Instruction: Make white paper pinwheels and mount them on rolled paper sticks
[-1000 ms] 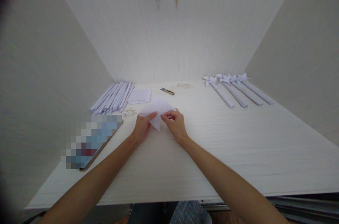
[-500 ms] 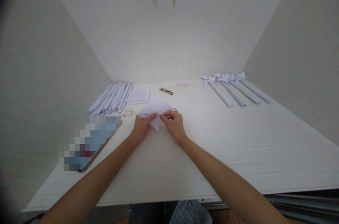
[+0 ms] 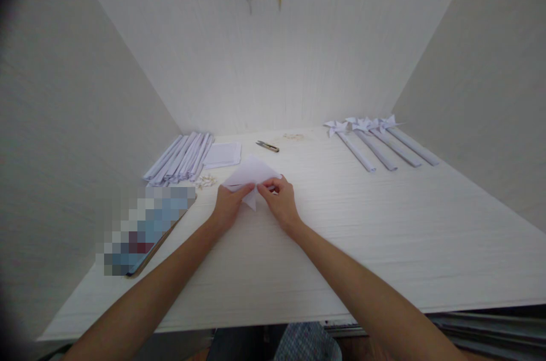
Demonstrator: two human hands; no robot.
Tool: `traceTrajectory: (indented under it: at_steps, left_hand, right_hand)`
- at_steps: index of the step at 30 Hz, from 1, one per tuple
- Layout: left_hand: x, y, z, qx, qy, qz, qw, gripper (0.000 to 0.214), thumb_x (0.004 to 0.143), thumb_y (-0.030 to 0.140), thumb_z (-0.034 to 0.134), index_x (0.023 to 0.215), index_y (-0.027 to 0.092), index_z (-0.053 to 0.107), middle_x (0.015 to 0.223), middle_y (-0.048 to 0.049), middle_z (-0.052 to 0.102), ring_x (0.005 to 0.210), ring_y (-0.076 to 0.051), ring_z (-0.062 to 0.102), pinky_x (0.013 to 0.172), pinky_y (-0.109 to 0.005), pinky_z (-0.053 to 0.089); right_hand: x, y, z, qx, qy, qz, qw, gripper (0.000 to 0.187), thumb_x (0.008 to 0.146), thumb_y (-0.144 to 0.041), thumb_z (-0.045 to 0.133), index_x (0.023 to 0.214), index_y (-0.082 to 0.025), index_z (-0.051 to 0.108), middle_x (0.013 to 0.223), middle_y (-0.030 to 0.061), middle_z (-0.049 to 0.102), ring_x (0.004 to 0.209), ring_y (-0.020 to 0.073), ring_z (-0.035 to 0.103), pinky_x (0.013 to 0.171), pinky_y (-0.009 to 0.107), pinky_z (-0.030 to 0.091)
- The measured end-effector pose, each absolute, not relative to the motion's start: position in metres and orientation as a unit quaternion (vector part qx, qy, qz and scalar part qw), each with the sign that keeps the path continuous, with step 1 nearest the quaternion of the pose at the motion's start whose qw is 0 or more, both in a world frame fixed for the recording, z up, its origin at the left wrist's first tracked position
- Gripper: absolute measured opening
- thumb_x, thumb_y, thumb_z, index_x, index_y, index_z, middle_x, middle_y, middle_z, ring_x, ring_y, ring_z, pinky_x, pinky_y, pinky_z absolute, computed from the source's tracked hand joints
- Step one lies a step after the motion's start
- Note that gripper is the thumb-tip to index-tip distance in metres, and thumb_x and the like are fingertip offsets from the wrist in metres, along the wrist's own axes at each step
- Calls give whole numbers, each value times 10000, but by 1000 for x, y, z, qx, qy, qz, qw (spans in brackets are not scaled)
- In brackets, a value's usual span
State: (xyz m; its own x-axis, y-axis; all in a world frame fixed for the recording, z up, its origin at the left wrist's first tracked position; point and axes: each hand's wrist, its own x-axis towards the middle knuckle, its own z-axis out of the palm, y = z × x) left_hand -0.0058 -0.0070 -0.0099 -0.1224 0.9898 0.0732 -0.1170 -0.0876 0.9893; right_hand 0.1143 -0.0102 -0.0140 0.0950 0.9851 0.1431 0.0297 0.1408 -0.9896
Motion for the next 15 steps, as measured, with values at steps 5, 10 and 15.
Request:
traceTrajectory:
  at_steps: [5,10,15]
  left_hand:
    - [-4,-8,-8,451,484,585,470,247,534,235,694,746,108,686,754,-60,695,706,-171,611,679,-294,478]
    - [-2,-9,-5,423,490,596,476,253,524,235,696,742,108,684,747,-55,695,692,-171,615,670,-292,480]
    - [-3,-8,-3,385,476,627,482,296,502,216,705,777,112,677,763,-55,694,718,-171,616,686,-290,479]
  right_hand:
    - [113,-10,-14,-489,-515,436,553,170,597,-339,617,563,-177,577,518,-36,465,472,88,408,448,231,332]
    - [112,-13,-11,-480,-518,432,561,186,589,-340,635,576,-174,551,622,-23,482,513,84,438,450,225,344]
    - [111,-18,-6,-445,-470,451,615,282,577,-288,659,612,-204,392,646,-50,456,598,93,482,489,210,377]
